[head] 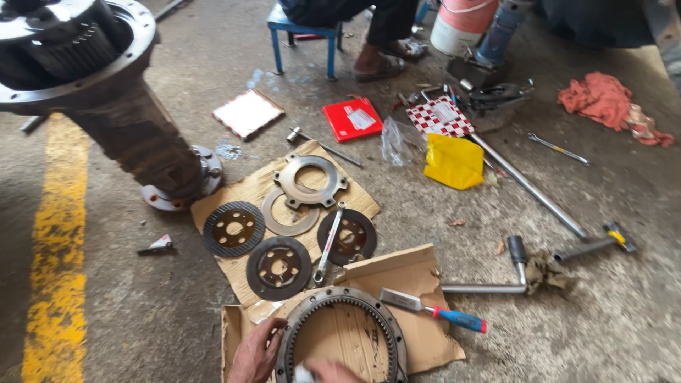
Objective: The person wipes oil and residue from several circular clutch plates and a large ring gear using a cloth. They use a chisel-like tool to scrape and clean the internal teeth of the gear.
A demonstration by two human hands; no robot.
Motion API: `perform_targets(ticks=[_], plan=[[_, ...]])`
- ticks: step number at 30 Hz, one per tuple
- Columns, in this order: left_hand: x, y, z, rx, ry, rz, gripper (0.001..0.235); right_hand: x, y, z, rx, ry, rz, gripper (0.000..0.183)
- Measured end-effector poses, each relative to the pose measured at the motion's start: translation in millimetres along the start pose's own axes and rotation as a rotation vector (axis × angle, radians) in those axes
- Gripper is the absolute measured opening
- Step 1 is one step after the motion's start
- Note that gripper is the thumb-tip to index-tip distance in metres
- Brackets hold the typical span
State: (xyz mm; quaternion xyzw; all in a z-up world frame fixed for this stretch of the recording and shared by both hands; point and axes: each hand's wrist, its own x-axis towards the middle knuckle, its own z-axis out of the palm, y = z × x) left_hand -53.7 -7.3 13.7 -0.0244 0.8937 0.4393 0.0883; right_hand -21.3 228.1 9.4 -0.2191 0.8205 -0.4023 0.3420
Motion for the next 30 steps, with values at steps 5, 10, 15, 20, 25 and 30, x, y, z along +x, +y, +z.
perform_targets(ticks=[5, 10, 15, 20, 25, 30], plan=[[-7.2, -9.1, -15.5, -0.042, 0.164, 0.006, 0.025, 51.5, -49.0, -20.2, -0.187, 0.194, -0.033, 0.025], [-16.7, -13.9, -18.2, -0.011, 0.201, 0.012, 0.024, 62.5, -31.8, 12.2, -0.450, 0.099, -0.213, 0.024], [-22.2, -4.0, -18.6, -0.018, 0.181, 0.132, 0.023, 46.5, -12.6, 45.3, -0.493, 0.100, -0.181, 0.033], [-29.7, -0.6, -8.6, -0.002, 0.136, 0.124, 0.021, 13.0, -15.0, 67.8, -0.626, -0.005, -0.195, 0.048], [-31.8, 0.2, -11.6, 0.021, 0.167, 0.194, 0.019, -31.6, -14.6, 61.5, -0.651, -0.091, -0.244, 0.053], [-38.4, 6.7, -24.2, 0.025, 0.096, 0.123, 0.019, -75.8, 17.0, 29.6, -0.620, -0.165, -0.416, 0.047]])
